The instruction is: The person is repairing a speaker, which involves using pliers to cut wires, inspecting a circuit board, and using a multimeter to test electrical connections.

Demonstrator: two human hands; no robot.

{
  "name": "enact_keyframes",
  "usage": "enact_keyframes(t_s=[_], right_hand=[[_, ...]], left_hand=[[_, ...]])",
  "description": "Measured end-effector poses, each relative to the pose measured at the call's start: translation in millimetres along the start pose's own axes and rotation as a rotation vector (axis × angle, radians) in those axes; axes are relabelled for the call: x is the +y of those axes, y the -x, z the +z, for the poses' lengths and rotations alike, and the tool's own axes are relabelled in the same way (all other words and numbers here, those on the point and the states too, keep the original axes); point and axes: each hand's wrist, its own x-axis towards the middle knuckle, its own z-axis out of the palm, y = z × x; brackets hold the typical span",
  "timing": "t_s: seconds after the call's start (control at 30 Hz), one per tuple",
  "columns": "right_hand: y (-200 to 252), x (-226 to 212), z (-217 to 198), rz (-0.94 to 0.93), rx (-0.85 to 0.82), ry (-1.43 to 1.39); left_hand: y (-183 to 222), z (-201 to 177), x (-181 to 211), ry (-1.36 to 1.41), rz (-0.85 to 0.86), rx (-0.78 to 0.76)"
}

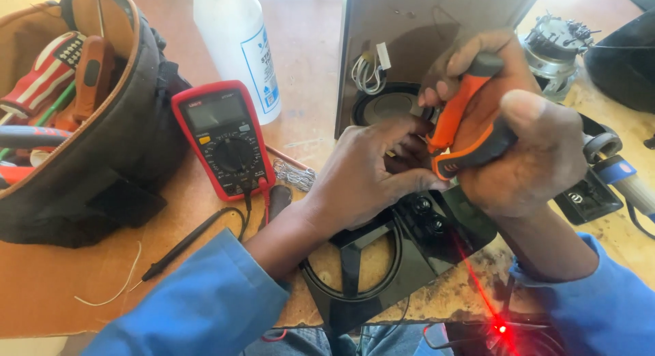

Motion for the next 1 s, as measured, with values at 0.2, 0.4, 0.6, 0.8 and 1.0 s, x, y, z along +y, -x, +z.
enact_keyframes(t_s=[0.2,0.4,0.6,0.8,1.0], right_hand=[[4,1,-2,-0.013,-0.005,-0.048],[7,3,-5,-0.006,0.004,-0.09],[0,0,-10,-0.127,-0.171,0.118],[-32,7,-49,0.074,-0.485,-0.305],[-26,9,-40,-0.168,-0.139,0.165]], left_hand=[[2,-2,-1,-0.11,0.0,0.041],[3,-2,-5,-0.166,0.041,0.048],[2,-5,4,-0.244,0.054,0.04],[-2,-8,-18,0.206,0.016,-0.283],[-2,-11,-12,0.376,-0.024,-0.293]])
